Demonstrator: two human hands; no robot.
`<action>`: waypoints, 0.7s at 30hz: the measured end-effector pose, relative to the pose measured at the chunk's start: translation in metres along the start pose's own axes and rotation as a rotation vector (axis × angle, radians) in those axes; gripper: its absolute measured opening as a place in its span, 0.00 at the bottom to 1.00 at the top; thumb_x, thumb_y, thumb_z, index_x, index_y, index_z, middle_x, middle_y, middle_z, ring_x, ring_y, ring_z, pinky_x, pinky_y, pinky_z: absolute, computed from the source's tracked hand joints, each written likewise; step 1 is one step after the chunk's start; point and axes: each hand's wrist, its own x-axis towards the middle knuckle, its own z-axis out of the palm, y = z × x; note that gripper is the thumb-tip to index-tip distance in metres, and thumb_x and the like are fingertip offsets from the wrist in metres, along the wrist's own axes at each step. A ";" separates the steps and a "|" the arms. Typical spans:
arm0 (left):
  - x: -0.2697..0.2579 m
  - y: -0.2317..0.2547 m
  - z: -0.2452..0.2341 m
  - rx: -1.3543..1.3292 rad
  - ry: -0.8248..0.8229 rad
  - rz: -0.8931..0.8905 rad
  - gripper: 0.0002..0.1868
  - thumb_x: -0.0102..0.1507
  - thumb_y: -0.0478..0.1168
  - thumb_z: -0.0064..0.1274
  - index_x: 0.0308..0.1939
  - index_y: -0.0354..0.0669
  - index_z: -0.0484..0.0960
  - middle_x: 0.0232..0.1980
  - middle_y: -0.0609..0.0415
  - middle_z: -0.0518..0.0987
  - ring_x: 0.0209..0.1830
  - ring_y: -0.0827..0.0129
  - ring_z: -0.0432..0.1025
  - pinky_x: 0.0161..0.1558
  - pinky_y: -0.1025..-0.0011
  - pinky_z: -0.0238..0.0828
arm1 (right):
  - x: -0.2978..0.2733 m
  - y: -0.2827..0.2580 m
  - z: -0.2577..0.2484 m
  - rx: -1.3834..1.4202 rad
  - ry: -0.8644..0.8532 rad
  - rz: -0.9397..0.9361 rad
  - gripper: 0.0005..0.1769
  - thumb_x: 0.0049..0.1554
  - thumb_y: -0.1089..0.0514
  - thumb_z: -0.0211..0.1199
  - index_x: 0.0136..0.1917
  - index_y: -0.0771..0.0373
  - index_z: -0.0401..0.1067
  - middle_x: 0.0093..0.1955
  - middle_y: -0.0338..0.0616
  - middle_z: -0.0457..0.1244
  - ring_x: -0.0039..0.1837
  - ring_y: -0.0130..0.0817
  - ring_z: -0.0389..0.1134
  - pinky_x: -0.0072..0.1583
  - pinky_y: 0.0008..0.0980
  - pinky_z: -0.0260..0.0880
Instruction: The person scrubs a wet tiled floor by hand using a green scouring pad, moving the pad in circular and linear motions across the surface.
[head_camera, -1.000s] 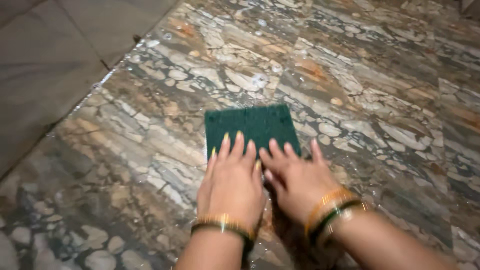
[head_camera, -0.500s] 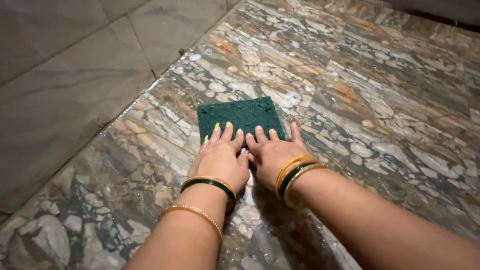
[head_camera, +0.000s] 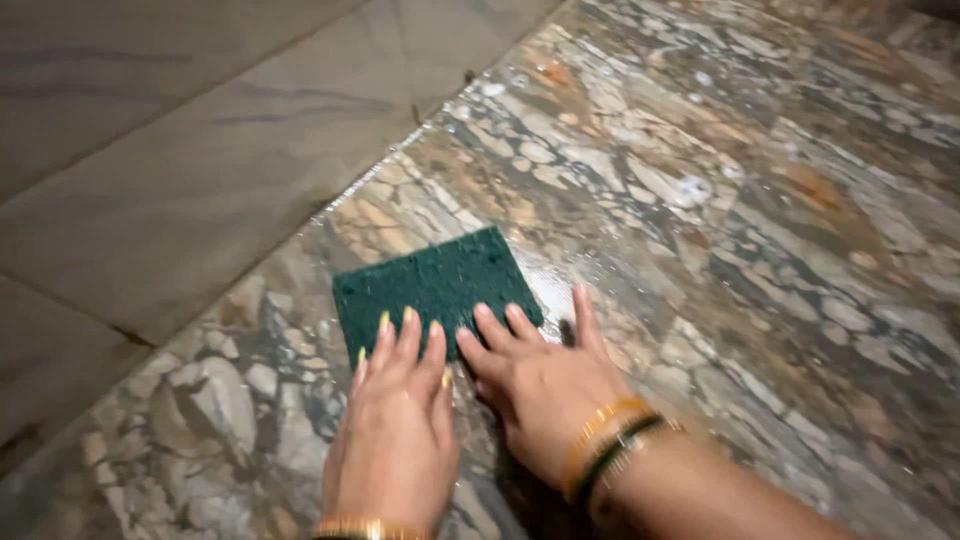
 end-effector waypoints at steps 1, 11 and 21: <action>0.013 -0.008 0.000 0.009 0.013 -0.021 0.24 0.61 0.38 0.49 0.61 0.37 0.78 0.71 0.39 0.68 0.73 0.44 0.59 0.71 0.52 0.53 | 0.021 -0.005 -0.008 0.009 -0.068 0.042 0.34 0.60 0.51 0.48 0.79 0.47 0.55 0.85 0.39 0.45 0.83 0.41 0.44 0.72 0.78 0.17; 0.017 -0.020 -0.020 -0.032 -0.094 -0.212 0.26 0.62 0.42 0.48 0.64 0.38 0.77 0.75 0.39 0.65 0.75 0.46 0.54 0.70 0.52 0.50 | 0.034 -0.034 -0.015 -0.056 -0.159 0.058 0.35 0.60 0.51 0.47 0.81 0.45 0.51 0.86 0.37 0.41 0.83 0.37 0.41 0.72 0.78 0.13; 0.066 -0.022 0.003 0.108 -0.239 -0.170 0.32 0.65 0.49 0.43 0.72 0.41 0.67 0.80 0.41 0.54 0.80 0.46 0.44 0.74 0.50 0.41 | 0.065 -0.010 -0.021 -0.106 -0.196 0.143 0.39 0.60 0.52 0.47 0.83 0.40 0.45 0.87 0.28 0.35 0.84 0.31 0.36 0.72 0.79 0.14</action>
